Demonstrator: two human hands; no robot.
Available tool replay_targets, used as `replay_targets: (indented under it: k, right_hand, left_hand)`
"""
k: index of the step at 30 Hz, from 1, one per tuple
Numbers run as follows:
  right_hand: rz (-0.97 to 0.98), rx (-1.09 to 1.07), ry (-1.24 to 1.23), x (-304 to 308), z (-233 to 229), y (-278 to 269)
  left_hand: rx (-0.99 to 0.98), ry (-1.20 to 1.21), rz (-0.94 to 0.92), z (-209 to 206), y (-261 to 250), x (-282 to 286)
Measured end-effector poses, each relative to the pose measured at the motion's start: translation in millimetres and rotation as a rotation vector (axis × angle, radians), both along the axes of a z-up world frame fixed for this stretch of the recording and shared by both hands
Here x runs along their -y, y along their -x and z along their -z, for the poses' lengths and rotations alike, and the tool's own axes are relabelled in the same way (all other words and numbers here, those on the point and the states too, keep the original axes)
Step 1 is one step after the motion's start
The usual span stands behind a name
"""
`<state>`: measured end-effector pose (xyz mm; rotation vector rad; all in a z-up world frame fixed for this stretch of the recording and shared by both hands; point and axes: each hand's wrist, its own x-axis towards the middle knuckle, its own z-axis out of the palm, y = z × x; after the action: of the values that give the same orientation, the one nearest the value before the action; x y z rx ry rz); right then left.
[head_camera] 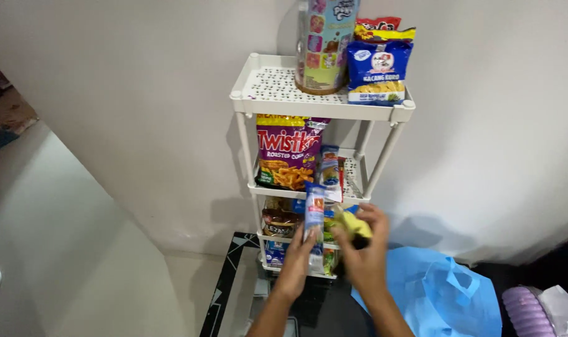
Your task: Wiping down snack packages and organizing them on a shelf.
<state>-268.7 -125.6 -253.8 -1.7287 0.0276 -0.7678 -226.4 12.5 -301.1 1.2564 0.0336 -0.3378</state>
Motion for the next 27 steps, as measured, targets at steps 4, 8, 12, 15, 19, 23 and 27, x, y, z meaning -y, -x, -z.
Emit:
replay_targets:
  k: [4, 8, 12, 15, 19, 23, 27]
  right_hand:
    - [-0.275, -0.022, 0.227, -62, 3, 10]
    - [-0.323, 0.036, 0.761, -76, 20, -9]
    - [-0.182, -0.113, 0.662, -66, 4, -62]
    - [-0.245, -0.261, 0.308, -62, 2, -81]
    - [-0.079, -0.199, 0.351, -105, 33, -49]
    - [-0.251, 0.003, 0.409, -133, 52, -4]
    - [-0.115, -0.046, 0.588, -110, 48, -34]
  left_hand:
    - [0.160, 0.330, 0.111, 114, -4, -21]
    - [0.103, 0.270, 0.158, 39, 26, -41]
    - [0.180, -0.135, 0.104, 27, 38, -47]
    - [0.207, -0.139, 0.073, 42, 42, -51]
    - [0.016, 0.046, 0.067, 50, 33, -70]
    - [-0.026, 0.169, 0.051, 108, 10, -85]
    - [0.054, -0.179, 0.162, 48, 38, -97]
